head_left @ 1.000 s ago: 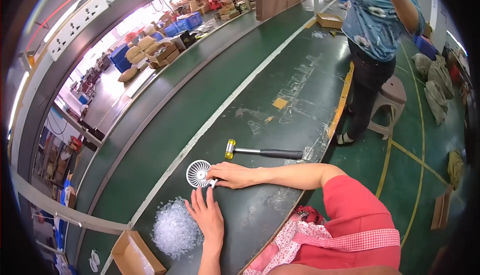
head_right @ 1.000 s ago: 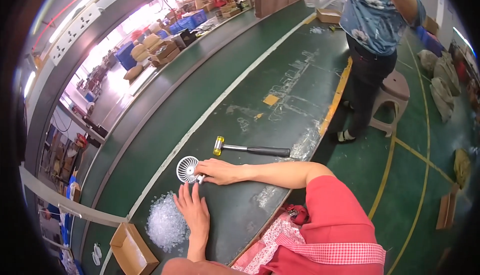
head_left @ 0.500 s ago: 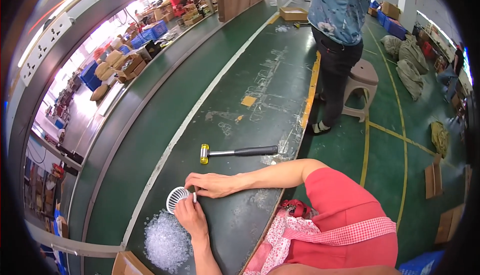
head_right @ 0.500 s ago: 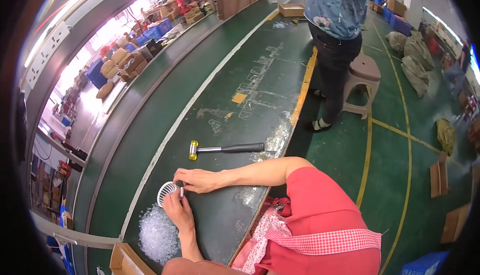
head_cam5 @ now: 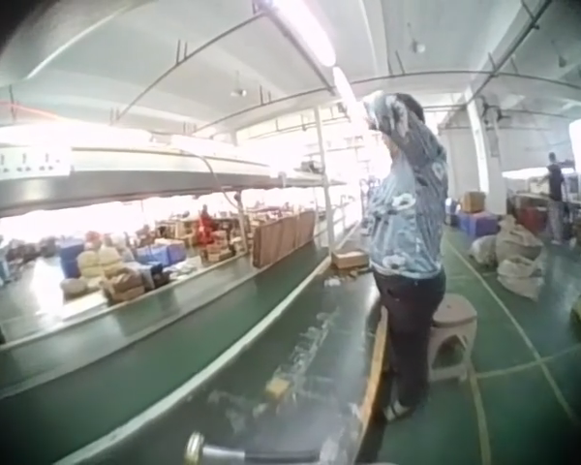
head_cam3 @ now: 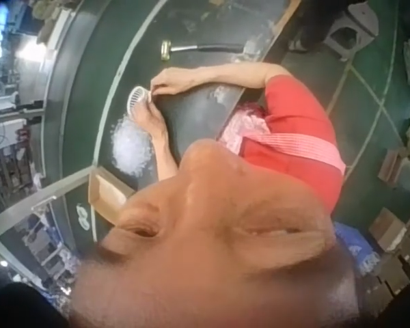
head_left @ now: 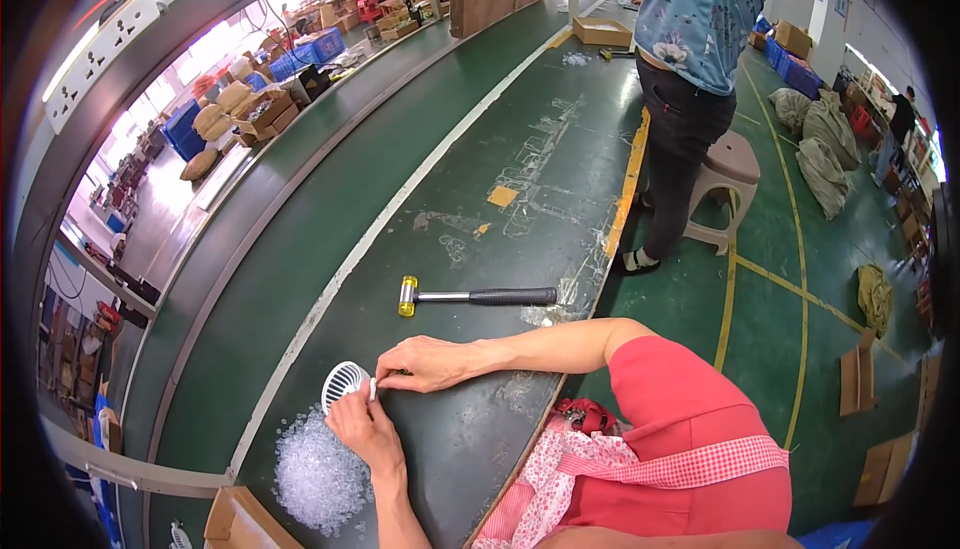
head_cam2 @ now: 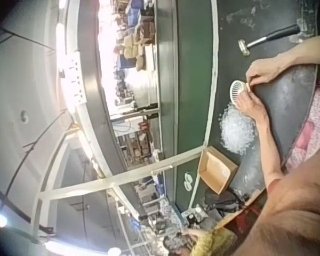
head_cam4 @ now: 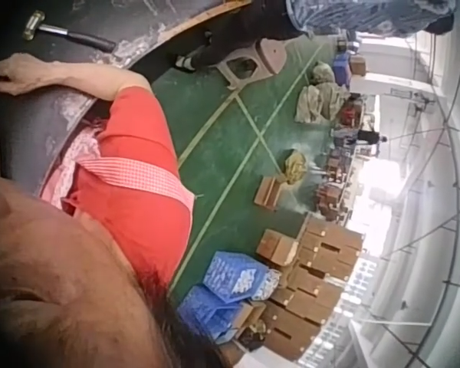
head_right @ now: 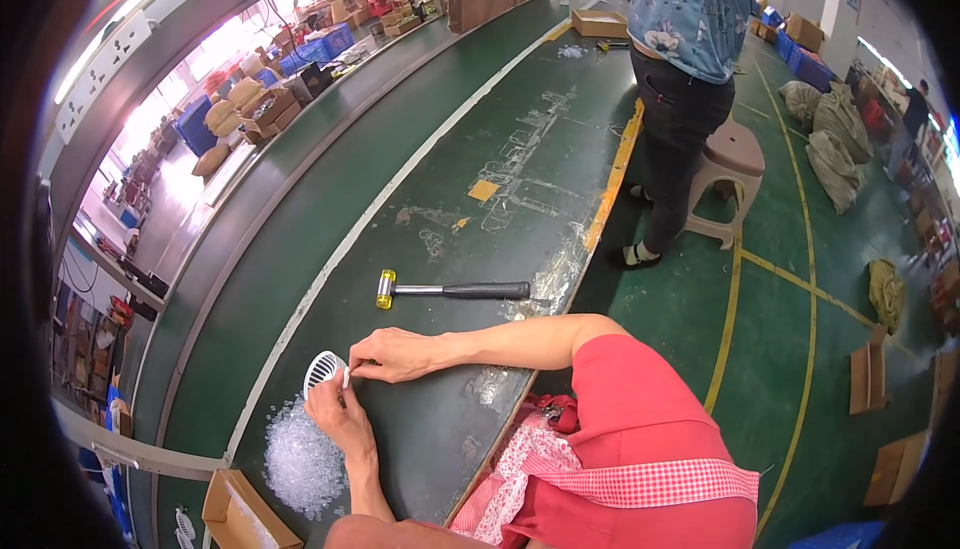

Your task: The person assembles small plastic components by inserting plastic inserts into a circular plastic housing, using a hammer to seat the parts.

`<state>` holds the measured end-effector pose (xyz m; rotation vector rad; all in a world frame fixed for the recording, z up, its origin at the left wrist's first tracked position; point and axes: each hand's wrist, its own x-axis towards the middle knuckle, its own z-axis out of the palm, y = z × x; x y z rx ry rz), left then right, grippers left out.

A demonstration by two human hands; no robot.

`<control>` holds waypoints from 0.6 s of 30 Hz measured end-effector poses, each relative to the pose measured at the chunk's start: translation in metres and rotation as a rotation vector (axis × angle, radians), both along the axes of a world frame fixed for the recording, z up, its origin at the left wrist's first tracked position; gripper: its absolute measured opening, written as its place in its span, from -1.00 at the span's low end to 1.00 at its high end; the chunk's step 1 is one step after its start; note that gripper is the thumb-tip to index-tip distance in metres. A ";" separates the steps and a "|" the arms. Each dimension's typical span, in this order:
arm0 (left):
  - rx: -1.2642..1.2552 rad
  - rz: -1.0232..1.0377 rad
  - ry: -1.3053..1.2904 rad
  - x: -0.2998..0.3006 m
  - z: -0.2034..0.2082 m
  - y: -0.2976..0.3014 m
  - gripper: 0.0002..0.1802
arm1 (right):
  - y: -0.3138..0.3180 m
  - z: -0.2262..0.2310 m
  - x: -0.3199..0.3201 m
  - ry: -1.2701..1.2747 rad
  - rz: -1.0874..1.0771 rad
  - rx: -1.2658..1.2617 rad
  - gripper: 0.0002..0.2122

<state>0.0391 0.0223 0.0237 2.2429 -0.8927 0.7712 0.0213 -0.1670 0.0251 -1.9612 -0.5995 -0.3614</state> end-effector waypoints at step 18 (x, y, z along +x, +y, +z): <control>-0.532 -0.233 0.637 -0.011 0.014 -0.002 -0.87 | -0.019 0.029 -0.006 0.435 0.232 0.328 -0.81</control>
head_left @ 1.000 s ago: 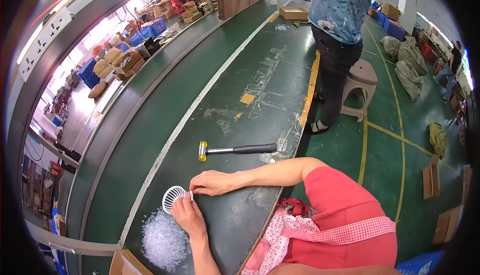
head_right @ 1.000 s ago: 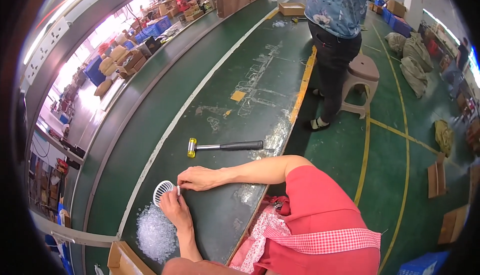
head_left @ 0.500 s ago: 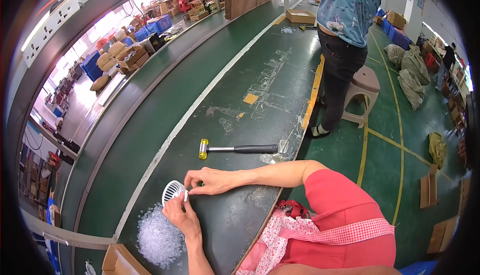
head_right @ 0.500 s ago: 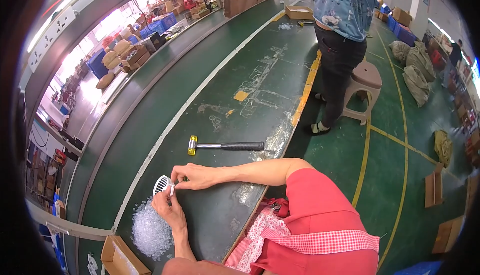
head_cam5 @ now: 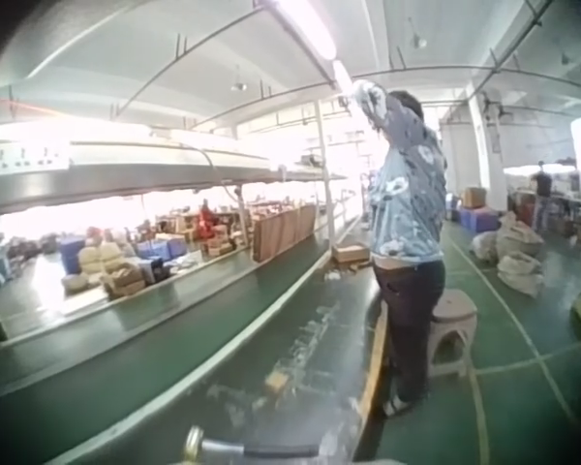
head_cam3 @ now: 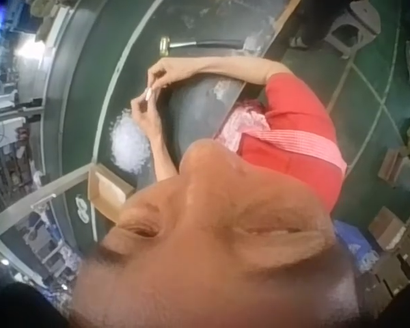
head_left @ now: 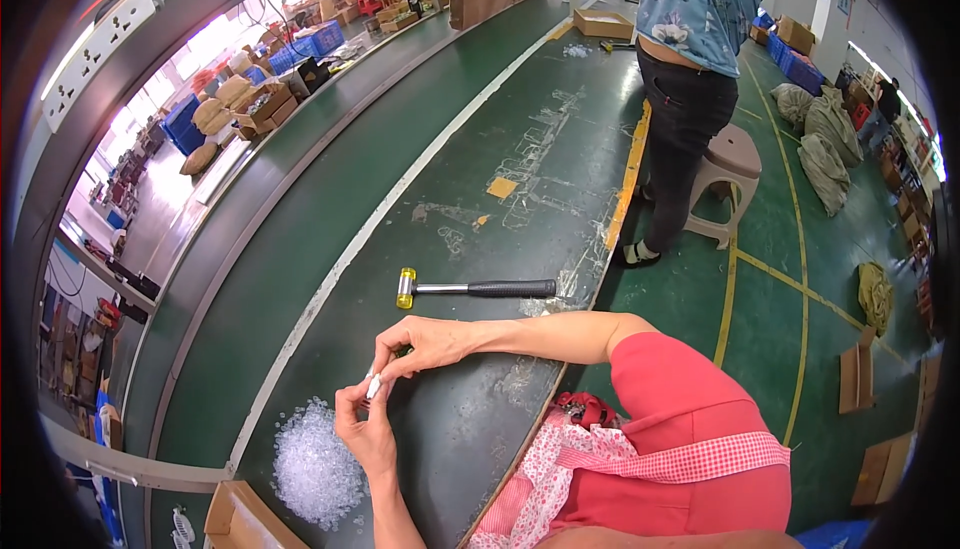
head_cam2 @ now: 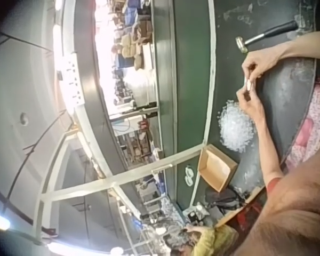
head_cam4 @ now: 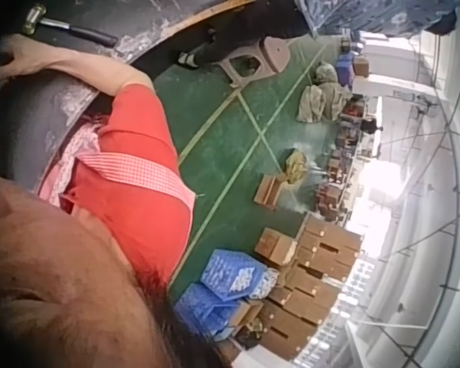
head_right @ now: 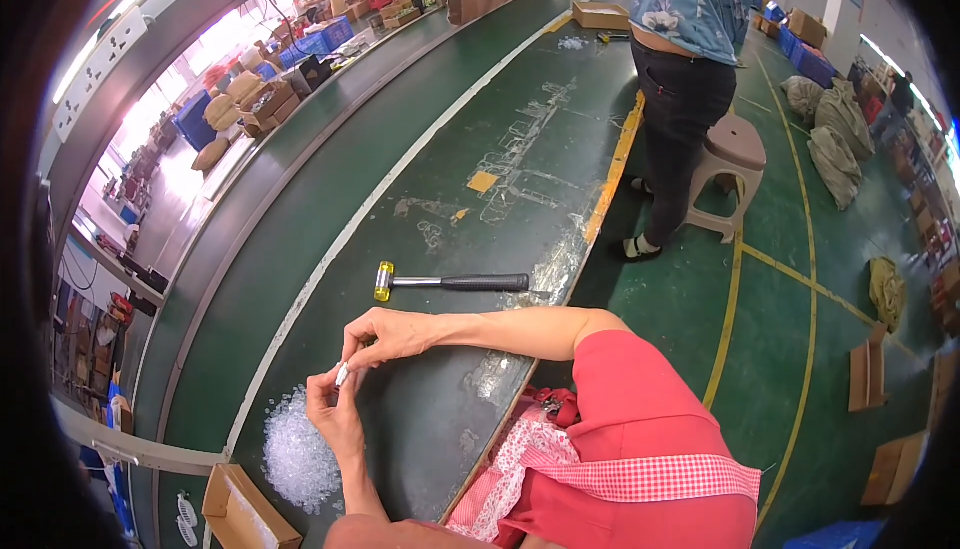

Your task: The person assembles small plastic components by inserting plastic inserts into a circular plastic housing, using a hammer to seat the parts.

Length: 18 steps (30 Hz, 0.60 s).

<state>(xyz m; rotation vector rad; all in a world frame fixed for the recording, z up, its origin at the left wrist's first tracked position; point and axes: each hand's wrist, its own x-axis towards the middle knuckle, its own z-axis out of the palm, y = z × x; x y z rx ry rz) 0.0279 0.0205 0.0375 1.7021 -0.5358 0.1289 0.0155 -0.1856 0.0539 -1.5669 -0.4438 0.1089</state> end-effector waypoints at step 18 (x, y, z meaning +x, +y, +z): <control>0.787 -0.026 -0.587 -0.037 -0.015 -0.007 -0.36 | 0.000 -0.055 0.022 -0.379 -0.367 -0.497 -0.83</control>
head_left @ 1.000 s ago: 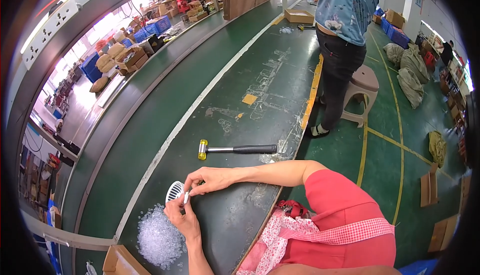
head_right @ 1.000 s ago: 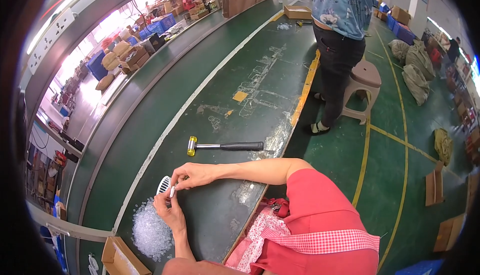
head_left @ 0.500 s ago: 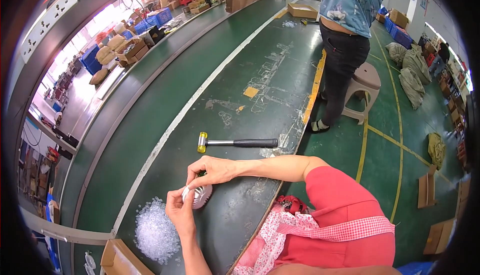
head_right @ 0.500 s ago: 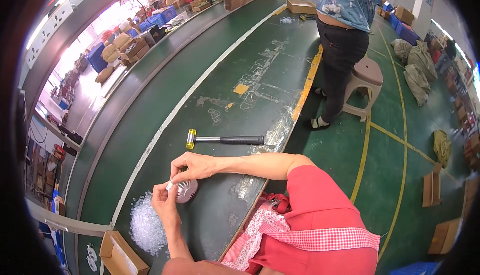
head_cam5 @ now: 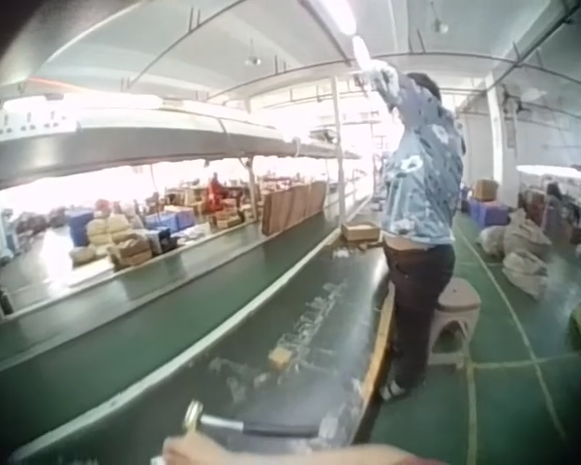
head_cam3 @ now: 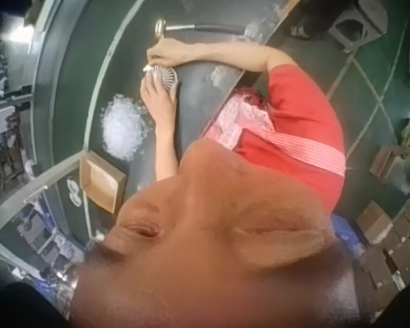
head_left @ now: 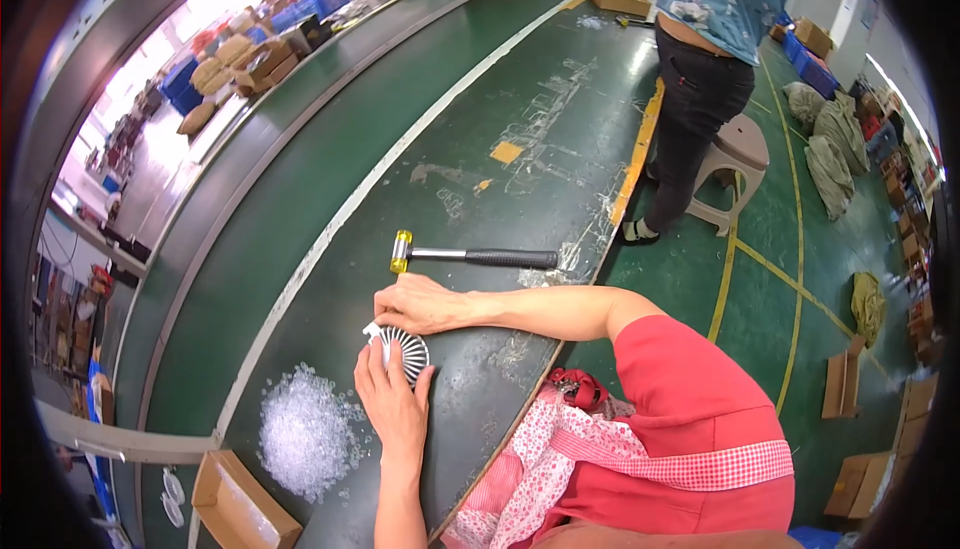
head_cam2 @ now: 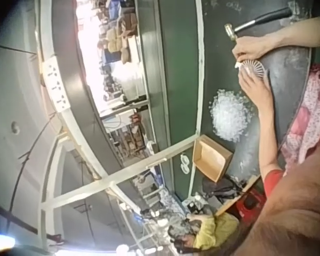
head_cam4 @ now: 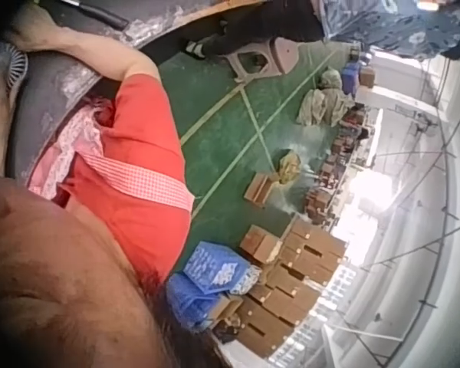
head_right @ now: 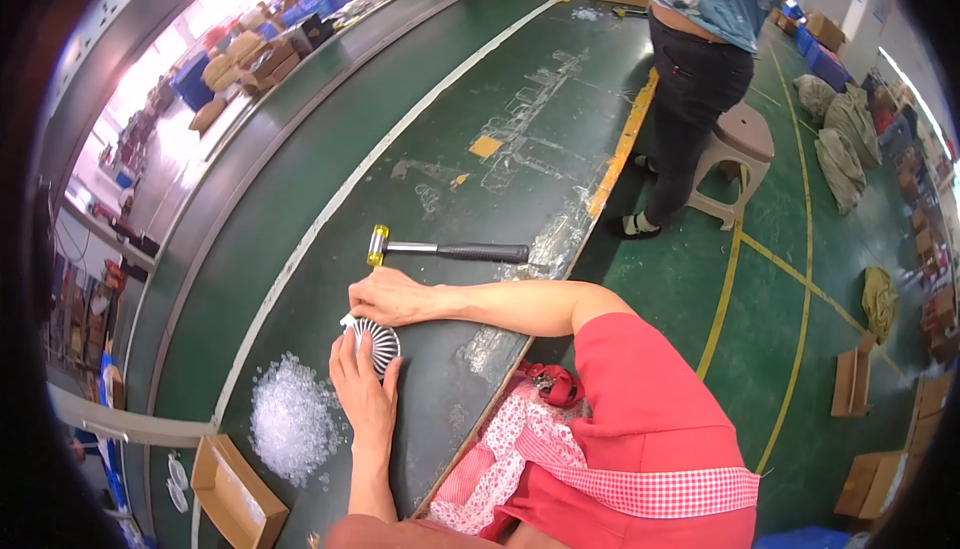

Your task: The person assembles small plastic components by inserting plastic inserts into a circular plastic housing, using a hammer to seat the parts.

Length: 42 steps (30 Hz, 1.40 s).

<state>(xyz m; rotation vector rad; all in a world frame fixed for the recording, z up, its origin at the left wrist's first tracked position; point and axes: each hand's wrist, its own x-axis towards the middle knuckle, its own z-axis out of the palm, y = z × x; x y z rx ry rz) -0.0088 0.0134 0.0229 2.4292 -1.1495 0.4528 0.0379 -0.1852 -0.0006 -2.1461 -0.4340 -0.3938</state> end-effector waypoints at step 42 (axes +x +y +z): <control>-0.138 0.057 -0.136 -0.009 -0.006 0.002 -0.47 | -0.026 0.049 -0.034 0.145 -0.002 -0.307 -0.74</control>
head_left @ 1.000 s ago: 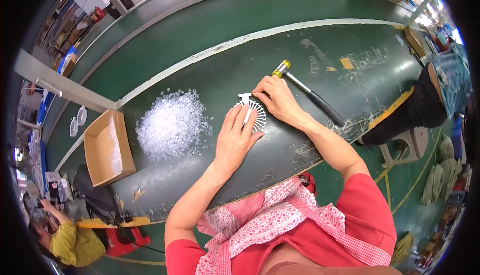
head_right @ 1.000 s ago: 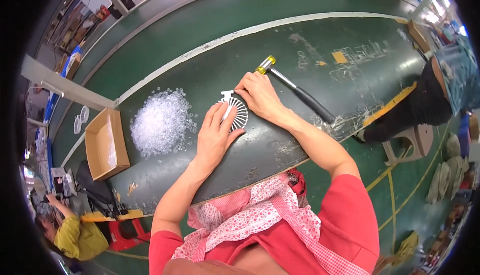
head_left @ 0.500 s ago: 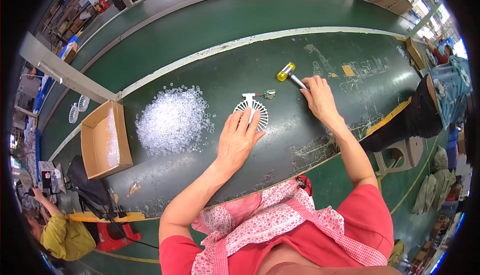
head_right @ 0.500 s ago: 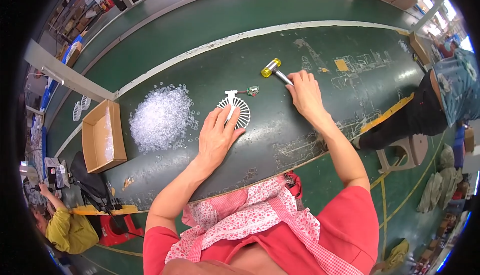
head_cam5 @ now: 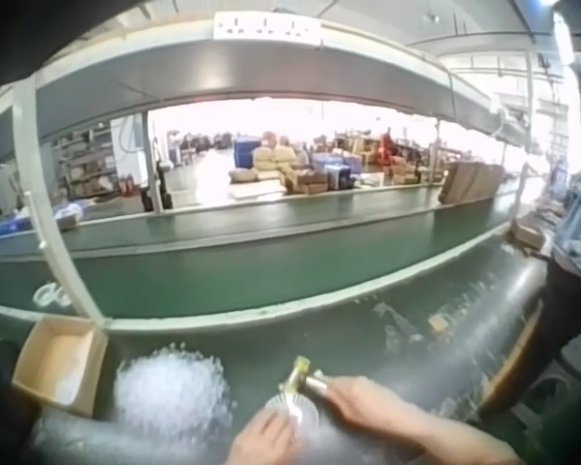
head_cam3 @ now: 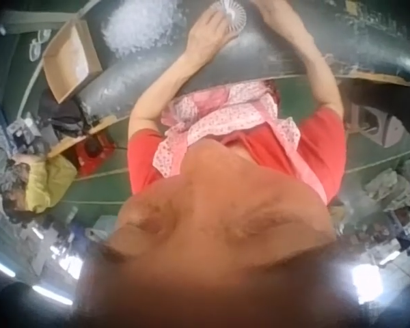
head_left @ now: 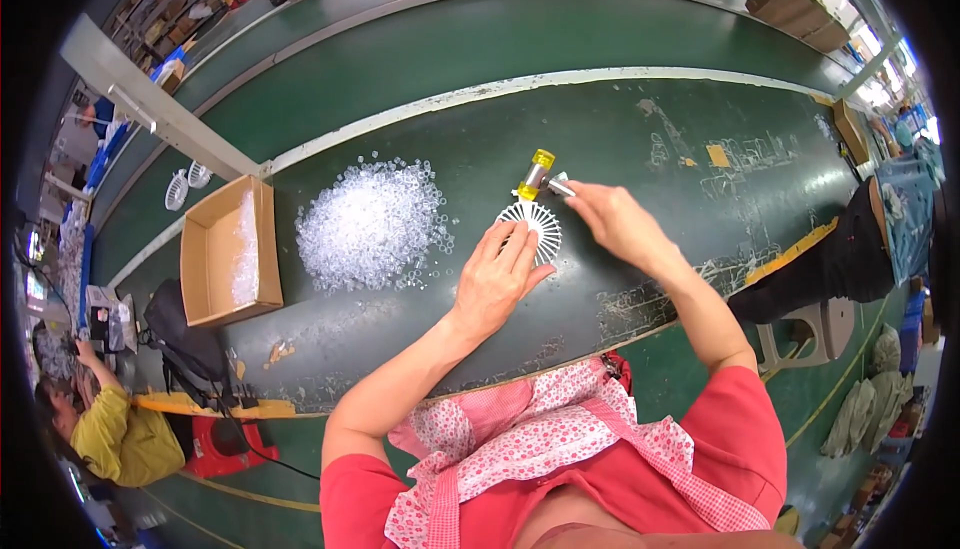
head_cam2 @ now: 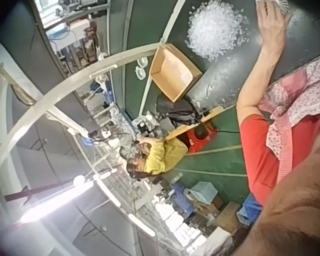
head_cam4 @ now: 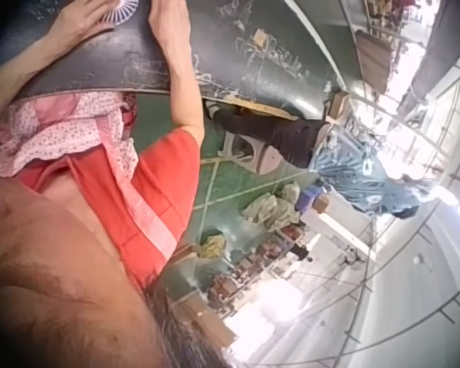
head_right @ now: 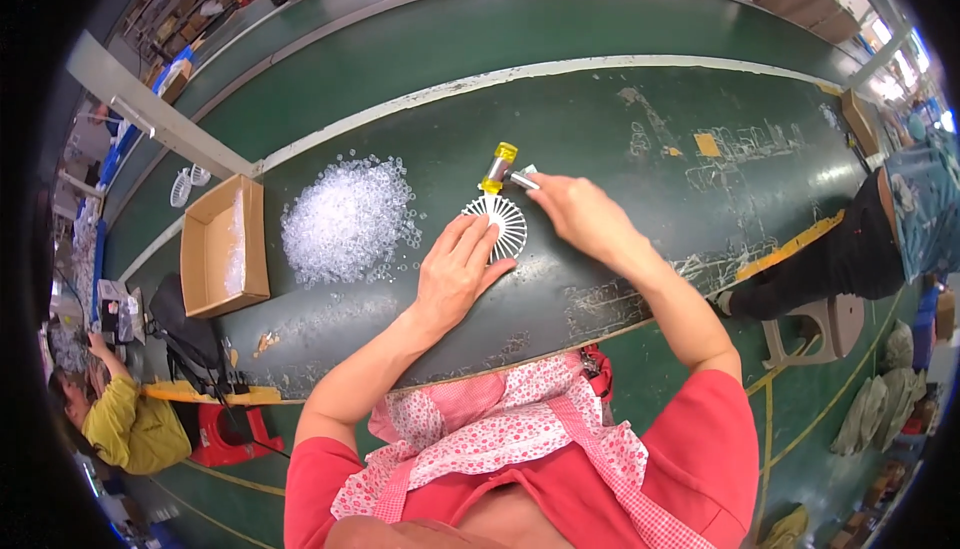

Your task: The person assembles small plastic components by inserting plastic inserts into a circular plastic housing, using a hammer to seat the parts.

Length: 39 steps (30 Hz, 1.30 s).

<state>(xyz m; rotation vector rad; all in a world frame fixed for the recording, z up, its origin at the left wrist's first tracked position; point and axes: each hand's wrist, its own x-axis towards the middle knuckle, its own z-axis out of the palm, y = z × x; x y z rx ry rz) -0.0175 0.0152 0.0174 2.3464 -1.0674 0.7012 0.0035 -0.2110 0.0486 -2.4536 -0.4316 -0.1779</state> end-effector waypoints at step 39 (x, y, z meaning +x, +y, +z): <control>-1.355 -0.188 1.344 0.034 0.004 0.039 -0.77 | 0.055 -0.009 0.008 -0.070 0.144 0.588 -0.86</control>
